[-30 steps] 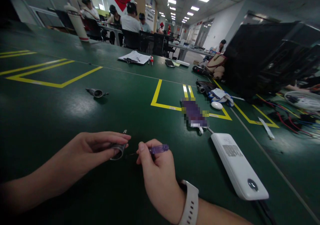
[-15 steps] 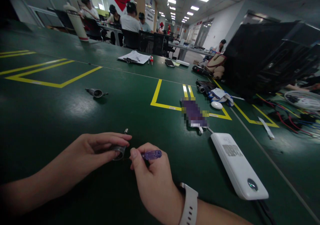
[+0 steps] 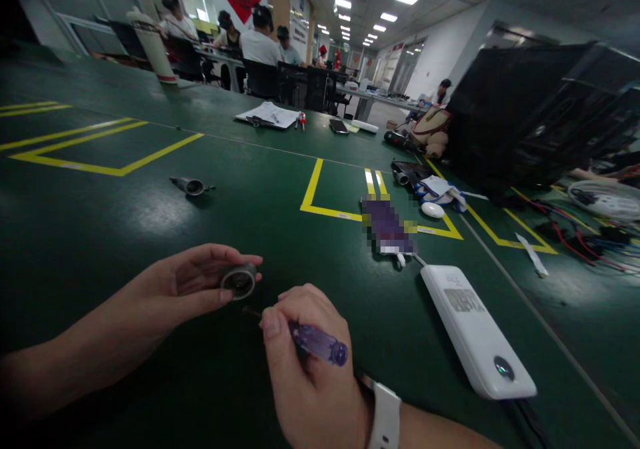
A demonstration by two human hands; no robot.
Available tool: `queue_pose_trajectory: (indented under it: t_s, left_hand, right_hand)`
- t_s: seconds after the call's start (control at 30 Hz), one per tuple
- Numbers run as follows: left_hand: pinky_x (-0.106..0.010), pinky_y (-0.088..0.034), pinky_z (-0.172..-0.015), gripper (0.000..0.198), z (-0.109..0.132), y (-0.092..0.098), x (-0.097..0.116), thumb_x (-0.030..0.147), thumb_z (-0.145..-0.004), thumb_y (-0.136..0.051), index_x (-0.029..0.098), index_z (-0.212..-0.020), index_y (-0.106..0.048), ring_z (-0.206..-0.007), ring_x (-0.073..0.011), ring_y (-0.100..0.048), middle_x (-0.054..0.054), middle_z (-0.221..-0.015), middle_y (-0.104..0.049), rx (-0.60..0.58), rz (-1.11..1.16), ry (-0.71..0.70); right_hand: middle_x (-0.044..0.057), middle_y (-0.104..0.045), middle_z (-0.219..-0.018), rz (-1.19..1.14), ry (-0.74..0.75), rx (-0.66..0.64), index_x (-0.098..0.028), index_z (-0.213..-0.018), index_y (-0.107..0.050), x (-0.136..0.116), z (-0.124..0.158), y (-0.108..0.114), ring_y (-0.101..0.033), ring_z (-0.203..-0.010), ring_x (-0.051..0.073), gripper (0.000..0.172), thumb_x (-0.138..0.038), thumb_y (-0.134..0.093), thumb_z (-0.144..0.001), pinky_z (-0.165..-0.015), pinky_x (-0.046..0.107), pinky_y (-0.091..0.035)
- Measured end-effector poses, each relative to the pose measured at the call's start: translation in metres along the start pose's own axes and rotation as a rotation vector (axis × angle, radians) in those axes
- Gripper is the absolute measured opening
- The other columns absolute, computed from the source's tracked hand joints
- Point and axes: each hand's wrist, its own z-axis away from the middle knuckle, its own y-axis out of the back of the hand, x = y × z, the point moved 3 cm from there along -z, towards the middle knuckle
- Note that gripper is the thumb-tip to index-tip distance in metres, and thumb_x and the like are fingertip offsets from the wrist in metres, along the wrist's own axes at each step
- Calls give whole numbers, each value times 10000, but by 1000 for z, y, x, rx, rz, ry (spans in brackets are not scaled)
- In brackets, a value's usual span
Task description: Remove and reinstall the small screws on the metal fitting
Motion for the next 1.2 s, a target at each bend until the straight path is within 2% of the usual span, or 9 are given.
queue_pose_trajectory:
  t_s: [0.17, 0.47, 0.6, 0.83, 0.97, 1.2]
  left_hand:
    - [-289, -518, -833, 286, 2, -2, -2, 207, -671, -690, 234, -956, -667, -929, -193, -657, -14, -963, -724, -76, 18, 38]
    - [-223, -542, -721, 260, 5, -3, -1, 219, -680, -692, 266, -937, -698, -840, -172, -680, 8, -879, -743, -80, -39, 31]
    - [-196, -545, -714, 258, 6, -6, 2, 192, -661, -691, 262, -909, -706, -826, -158, -684, 18, -876, -745, -61, -45, -24]
    - [-206, -563, -688, 185, 6, -9, 3, 172, -608, -633, 208, -764, -726, -800, -172, -692, -12, -887, -745, 41, -105, -153]
    - [-215, -567, -675, 188, 5, -8, 3, 172, -584, -620, 198, -735, -729, -769, -174, -696, -23, -873, -748, 86, -105, -163]
    - [-240, -567, -685, 203, 5, -6, 1, 189, -598, -627, 210, -767, -737, -763, -176, -696, -27, -880, -747, 71, -92, -146]
  right_hand:
    - [5, -528, -674, -28, 85, -30, -181, -771, -539, -6, 0, 1, -530, -672, 140, 142, -117, -434, -843, -687, 330, -452]
    - [16, -568, -732, 81, 159, -67, -182, -836, -536, -8, -3, -4, -534, -689, 132, 117, -91, -463, -833, -633, 275, -439]
    - [14, -561, -714, 116, 185, -97, -176, -803, -524, -8, -4, -6, -534, -682, 128, 108, -84, -472, -826, -638, 268, -441]
    - [11, -572, -697, 144, 230, -130, -194, -811, -509, -8, -4, -11, -556, -685, 137, 106, -107, -457, -843, -665, 289, -460]
    - [17, -591, -696, 177, 280, -138, -201, -805, -518, -8, -2, -12, -565, -690, 148, 108, -128, -453, -848, -697, 316, -481]
    - [25, -608, -698, 195, 291, -92, -180, -787, -535, -8, 2, -13, -552, -694, 133, 97, -114, -486, -839, -719, 304, -495]
